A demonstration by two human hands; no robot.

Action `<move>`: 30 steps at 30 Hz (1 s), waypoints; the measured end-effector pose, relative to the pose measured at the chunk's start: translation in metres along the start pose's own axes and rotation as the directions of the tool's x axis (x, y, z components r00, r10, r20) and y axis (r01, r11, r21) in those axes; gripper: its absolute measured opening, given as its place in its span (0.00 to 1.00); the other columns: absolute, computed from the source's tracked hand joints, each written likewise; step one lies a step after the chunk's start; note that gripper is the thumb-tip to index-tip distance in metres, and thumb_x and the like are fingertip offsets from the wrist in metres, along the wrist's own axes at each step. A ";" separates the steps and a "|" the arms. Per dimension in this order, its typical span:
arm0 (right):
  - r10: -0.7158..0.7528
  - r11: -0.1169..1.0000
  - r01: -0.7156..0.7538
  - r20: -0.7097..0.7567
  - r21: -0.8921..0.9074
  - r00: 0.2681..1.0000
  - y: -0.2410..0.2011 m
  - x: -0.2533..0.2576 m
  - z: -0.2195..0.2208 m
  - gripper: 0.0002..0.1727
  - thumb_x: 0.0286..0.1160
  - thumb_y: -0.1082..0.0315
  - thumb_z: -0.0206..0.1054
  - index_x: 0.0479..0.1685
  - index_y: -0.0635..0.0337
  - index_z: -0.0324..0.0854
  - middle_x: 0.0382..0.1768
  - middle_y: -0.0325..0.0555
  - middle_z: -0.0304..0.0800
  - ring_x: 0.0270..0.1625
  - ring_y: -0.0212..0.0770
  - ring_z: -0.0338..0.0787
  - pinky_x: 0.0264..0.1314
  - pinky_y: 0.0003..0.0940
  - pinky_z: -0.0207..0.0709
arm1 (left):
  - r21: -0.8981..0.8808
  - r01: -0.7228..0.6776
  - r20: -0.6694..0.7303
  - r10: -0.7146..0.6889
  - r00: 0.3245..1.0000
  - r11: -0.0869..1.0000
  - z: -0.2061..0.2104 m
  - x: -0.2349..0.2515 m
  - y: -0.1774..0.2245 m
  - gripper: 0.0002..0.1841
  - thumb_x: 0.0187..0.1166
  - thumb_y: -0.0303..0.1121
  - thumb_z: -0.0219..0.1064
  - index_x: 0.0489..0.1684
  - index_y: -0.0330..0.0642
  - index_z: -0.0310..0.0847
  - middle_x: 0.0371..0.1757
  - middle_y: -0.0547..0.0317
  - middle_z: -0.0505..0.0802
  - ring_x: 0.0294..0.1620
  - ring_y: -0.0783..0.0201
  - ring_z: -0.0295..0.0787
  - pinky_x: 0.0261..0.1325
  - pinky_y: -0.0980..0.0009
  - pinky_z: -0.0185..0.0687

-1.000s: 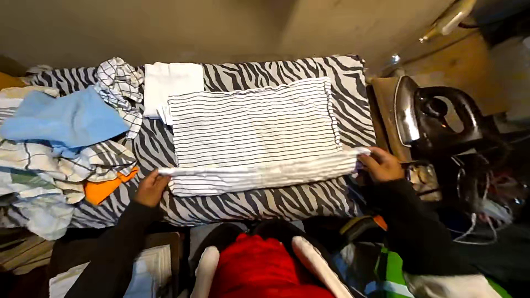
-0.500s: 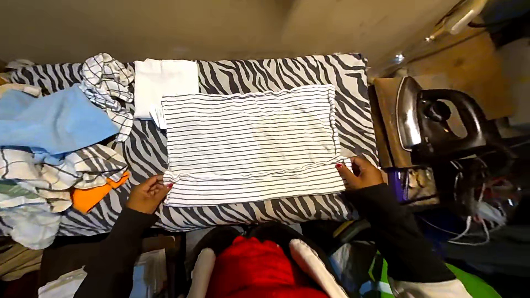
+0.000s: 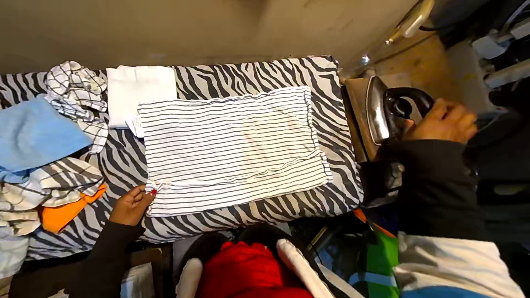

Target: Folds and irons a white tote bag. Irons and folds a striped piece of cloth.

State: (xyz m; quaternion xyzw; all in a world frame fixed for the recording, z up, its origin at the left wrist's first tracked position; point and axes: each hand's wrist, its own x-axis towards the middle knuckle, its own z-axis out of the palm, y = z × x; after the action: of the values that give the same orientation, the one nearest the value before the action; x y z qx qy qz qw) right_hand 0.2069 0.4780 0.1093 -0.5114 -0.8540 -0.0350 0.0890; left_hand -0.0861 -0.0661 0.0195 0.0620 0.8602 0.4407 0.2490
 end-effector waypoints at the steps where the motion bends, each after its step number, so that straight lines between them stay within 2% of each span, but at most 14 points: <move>1: 0.107 0.993 -0.104 0.058 -0.051 0.993 0.001 0.012 -0.001 0.35 0.88 0.60 0.61 0.86 0.74 0.56 0.75 0.88 0.69 0.75 0.89 0.71 0.68 0.85 0.64 | 0.008 0.000 -0.006 0.000 1.000 1.000 0.001 0.000 0.001 0.10 0.82 0.24 0.64 0.54 0.28 0.81 0.29 0.67 0.88 0.25 0.87 0.78 0.32 0.87 0.73; 4: 0.252 0.967 -0.238 0.267 -0.087 0.930 -0.002 0.040 -0.019 0.31 0.85 0.67 0.64 0.79 0.80 0.62 0.69 0.89 0.75 0.73 0.86 0.76 0.69 0.80 0.68 | 0.057 0.031 -0.027 -0.030 0.999 0.998 0.006 -0.001 0.006 0.11 0.85 0.28 0.64 0.53 0.27 0.82 0.34 0.60 0.90 0.29 0.85 0.80 0.39 0.84 0.76; 8: 0.039 0.985 -0.099 0.370 0.145 0.928 -0.016 0.028 -0.035 0.30 0.85 0.64 0.67 0.74 0.81 0.69 0.64 0.91 0.77 0.71 0.88 0.76 0.71 0.83 0.63 | 0.188 0.084 -0.025 -0.080 0.996 0.979 0.006 0.005 0.010 0.17 0.86 0.37 0.65 0.45 0.26 0.86 0.32 0.50 0.90 0.29 0.71 0.79 0.43 0.65 0.78; 10: -0.166 0.981 0.116 0.363 0.156 0.917 -0.046 -0.014 -0.037 0.26 0.83 0.60 0.69 0.64 0.78 0.77 0.51 0.86 0.85 0.57 0.86 0.85 0.59 0.83 0.71 | 0.176 0.101 -0.034 -0.096 0.995 0.979 0.009 0.007 0.010 0.16 0.86 0.37 0.66 0.46 0.28 0.85 0.32 0.53 0.89 0.28 0.74 0.79 0.42 0.68 0.78; 13: -0.587 0.806 0.539 0.452 0.245 0.672 -0.078 -0.091 -0.018 0.19 0.65 0.70 0.78 0.54 0.69 0.87 0.35 0.75 0.91 0.41 0.80 0.91 0.43 0.80 0.78 | 0.041 0.015 -0.105 -0.011 0.994 0.999 0.019 0.009 -0.002 0.13 0.85 0.32 0.66 0.54 0.28 0.83 0.36 0.57 0.91 0.30 0.83 0.81 0.42 0.79 0.79; 15: -0.757 0.643 0.702 0.394 0.305 0.522 -0.100 -0.129 0.002 0.14 0.56 0.72 0.81 0.43 0.65 0.88 0.30 0.66 0.91 0.34 0.72 0.93 0.34 0.73 0.81 | -0.036 -0.111 -0.194 0.102 0.976 0.993 0.024 0.010 -0.012 0.14 0.87 0.30 0.62 0.57 0.25 0.81 0.40 0.56 0.91 0.35 0.85 0.83 0.45 0.82 0.81; 19: -0.567 0.819 0.524 0.466 0.232 0.679 -0.128 -0.107 0.011 0.15 0.68 0.68 0.75 0.52 0.66 0.88 0.37 0.74 0.92 0.42 0.80 0.92 0.41 0.79 0.77 | -0.073 -0.229 -0.376 0.186 0.908 0.971 0.025 0.013 -0.033 0.15 0.88 0.28 0.56 0.59 0.22 0.78 0.43 0.57 0.90 0.39 0.88 0.84 0.48 0.85 0.81; 21: -0.680 0.724 0.636 0.427 0.265 0.596 -0.119 -0.106 0.017 0.14 0.63 0.70 0.77 0.47 0.67 0.88 0.32 0.71 0.91 0.37 0.77 0.92 0.37 0.76 0.79 | -0.025 -0.243 -0.404 0.212 0.890 0.970 0.027 0.012 -0.041 0.16 0.87 0.27 0.56 0.60 0.20 0.79 0.47 0.48 0.91 0.42 0.84 0.84 0.52 0.82 0.80; 23: -0.848 0.515 0.789 0.330 0.334 0.414 -0.116 -0.114 0.020 0.13 0.55 0.71 0.80 0.39 0.66 0.87 0.26 0.65 0.90 0.30 0.72 0.92 0.30 0.72 0.80 | 0.000 -0.274 -0.424 0.248 0.871 0.962 0.029 0.016 -0.041 0.17 0.87 0.27 0.57 0.60 0.19 0.80 0.49 0.42 0.92 0.44 0.82 0.86 0.54 0.81 0.81; 24: -0.866 0.484 0.810 0.312 0.330 0.391 -0.120 -0.117 0.019 0.12 0.55 0.71 0.80 0.36 0.65 0.86 0.24 0.63 0.89 0.28 0.70 0.92 0.28 0.69 0.80 | 0.013 -0.276 -0.434 0.254 0.864 0.961 0.029 0.016 -0.041 0.17 0.87 0.28 0.57 0.60 0.19 0.80 0.48 0.43 0.92 0.43 0.83 0.86 0.52 0.82 0.81; 25: -0.828 0.545 0.777 0.350 0.314 0.439 -0.128 -0.118 0.015 0.12 0.57 0.72 0.79 0.39 0.66 0.88 0.26 0.65 0.90 0.30 0.72 0.92 0.31 0.71 0.81 | 0.050 -0.269 -0.438 0.264 0.859 0.962 0.030 0.016 -0.041 0.16 0.87 0.29 0.58 0.59 0.21 0.81 0.47 0.44 0.92 0.42 0.82 0.86 0.51 0.82 0.81; 26: -0.750 0.644 0.711 0.416 0.282 0.515 -0.138 -0.116 0.012 0.13 0.62 0.71 0.76 0.45 0.66 0.89 0.30 0.68 0.92 0.35 0.74 0.93 0.35 0.74 0.80 | 0.122 -0.253 -0.436 0.281 0.855 0.960 0.030 0.015 -0.039 0.16 0.87 0.30 0.59 0.60 0.22 0.81 0.49 0.41 0.92 0.43 0.76 0.88 0.51 0.77 0.83; 28: -0.610 0.774 0.596 0.501 0.213 0.614 -0.161 -0.109 0.010 0.14 0.72 0.66 0.72 0.51 0.65 0.88 0.35 0.70 0.93 0.42 0.76 0.93 0.41 0.75 0.79 | 0.363 -0.244 -0.389 0.384 0.837 0.899 0.025 0.008 -0.032 0.21 0.82 0.31 0.63 0.69 0.26 0.78 0.60 0.26 0.88 0.52 0.42 0.89 0.57 0.47 0.81; 30: -0.610 0.773 0.595 0.520 0.222 0.598 -0.174 -0.115 0.010 0.15 0.71 0.64 0.72 0.52 0.64 0.87 0.35 0.69 0.93 0.42 0.75 0.93 0.41 0.74 0.79 | 0.553 -0.279 -0.308 0.504 0.807 0.785 0.021 0.000 -0.016 0.29 0.79 0.37 0.63 0.77 0.29 0.72 0.74 0.21 0.78 0.71 0.20 0.75 0.69 0.26 0.65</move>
State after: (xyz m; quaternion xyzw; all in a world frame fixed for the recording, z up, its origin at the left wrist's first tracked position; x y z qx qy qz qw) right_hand 0.1054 0.2969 0.0829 -0.1785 -0.9624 0.1007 -0.1781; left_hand -0.0742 -0.0604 -0.0040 0.2028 0.9418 0.2573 -0.0754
